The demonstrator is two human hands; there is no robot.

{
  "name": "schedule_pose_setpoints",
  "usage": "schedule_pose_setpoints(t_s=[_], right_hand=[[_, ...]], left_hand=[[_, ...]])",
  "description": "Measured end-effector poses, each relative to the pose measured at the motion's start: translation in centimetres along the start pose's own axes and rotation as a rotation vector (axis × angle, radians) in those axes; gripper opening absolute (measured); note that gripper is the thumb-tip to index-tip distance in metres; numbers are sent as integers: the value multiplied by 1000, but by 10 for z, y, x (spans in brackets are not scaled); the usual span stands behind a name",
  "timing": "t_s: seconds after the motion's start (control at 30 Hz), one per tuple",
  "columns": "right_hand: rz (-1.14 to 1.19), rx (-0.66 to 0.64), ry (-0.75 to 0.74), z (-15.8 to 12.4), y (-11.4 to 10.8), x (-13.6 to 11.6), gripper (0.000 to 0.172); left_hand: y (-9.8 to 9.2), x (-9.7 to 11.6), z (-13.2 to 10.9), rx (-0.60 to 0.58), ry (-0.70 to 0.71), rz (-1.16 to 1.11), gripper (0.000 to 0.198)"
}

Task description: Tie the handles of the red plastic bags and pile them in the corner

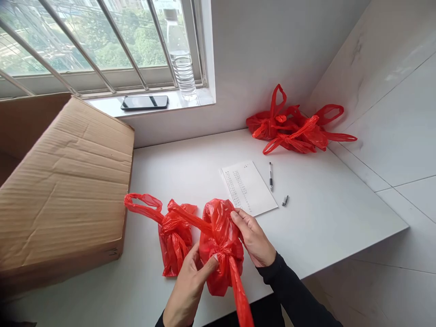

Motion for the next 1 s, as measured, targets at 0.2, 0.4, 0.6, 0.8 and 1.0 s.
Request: schedule_pose_setpoints(t_s=[0.2,0.4,0.6,0.8,1.0], right_hand=[[-263,-238,53,-13,6,-2,48],[-62,-121,-6,-8,1,4,40],[-127,-169,47,-9,2,11,41],[-77,-107,44,-6,-6,15,39],[-221,-237,63,-15,7,6,54]], left_hand=[[-10,-11,9,60,13,-73,46],[-15,-17,10,171,-34,-154,50],[-14,-21,5,113,-59,-293,91],[-20,-20,7,148,-26,-236,98],[-24,-11,11,229,4,-93,77]])
Point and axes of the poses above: each hand's wrist, its own z-axis towards the middle knuckle, its own y-axis out of the palm, x = y × z, the point moved 6 cm from there along z, towards the middle knuckle, and after that the axes turned 1 degree about z, right-handed, at the moved point
